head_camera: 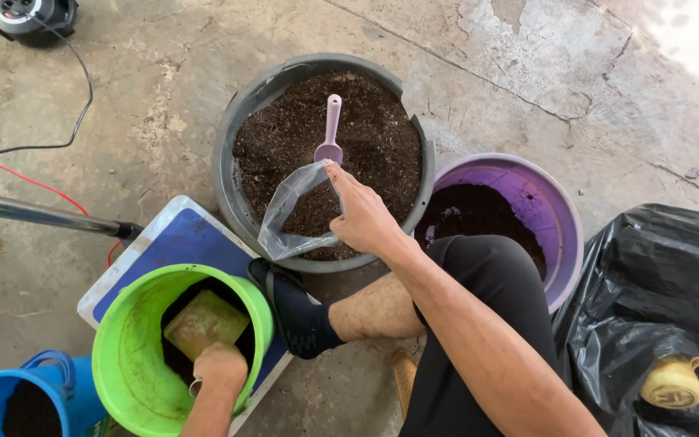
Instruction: Measuring and mixing soil components into bags using scoops and buckets.
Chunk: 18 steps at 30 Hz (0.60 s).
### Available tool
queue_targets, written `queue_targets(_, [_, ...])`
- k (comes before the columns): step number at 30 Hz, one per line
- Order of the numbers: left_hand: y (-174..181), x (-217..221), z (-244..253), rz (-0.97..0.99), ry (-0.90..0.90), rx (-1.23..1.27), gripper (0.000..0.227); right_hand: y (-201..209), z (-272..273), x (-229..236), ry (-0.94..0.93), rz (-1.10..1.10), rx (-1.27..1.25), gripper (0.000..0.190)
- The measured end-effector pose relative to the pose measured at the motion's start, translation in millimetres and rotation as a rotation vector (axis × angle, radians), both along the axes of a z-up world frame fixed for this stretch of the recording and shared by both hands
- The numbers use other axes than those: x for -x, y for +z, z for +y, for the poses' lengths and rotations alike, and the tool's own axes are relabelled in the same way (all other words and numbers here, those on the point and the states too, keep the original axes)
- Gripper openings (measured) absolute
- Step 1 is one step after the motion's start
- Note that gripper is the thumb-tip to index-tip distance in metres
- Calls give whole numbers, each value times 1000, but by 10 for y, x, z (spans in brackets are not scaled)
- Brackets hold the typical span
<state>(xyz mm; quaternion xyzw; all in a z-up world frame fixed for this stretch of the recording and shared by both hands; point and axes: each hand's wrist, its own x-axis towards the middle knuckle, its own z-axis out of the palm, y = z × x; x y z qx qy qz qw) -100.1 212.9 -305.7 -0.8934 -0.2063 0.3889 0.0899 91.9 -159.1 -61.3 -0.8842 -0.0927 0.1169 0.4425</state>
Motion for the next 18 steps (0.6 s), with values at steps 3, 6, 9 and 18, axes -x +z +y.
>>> queue_targets(3, [275,44,93,-3,23,135,26,-166,2,-67,22,-88,27,95])
queue_targets(6, [129,84,334,105,-25,222,26,-88,59,-49,40,-91,20,96])
queue_targets(9, [-297,232,755,314,-190,338,32,-60,109,-41,42,-78,19,95])
queue_targets(18, [541,-191,954,354,341,649,59,-19,40,-7,29,-76,-15,93])
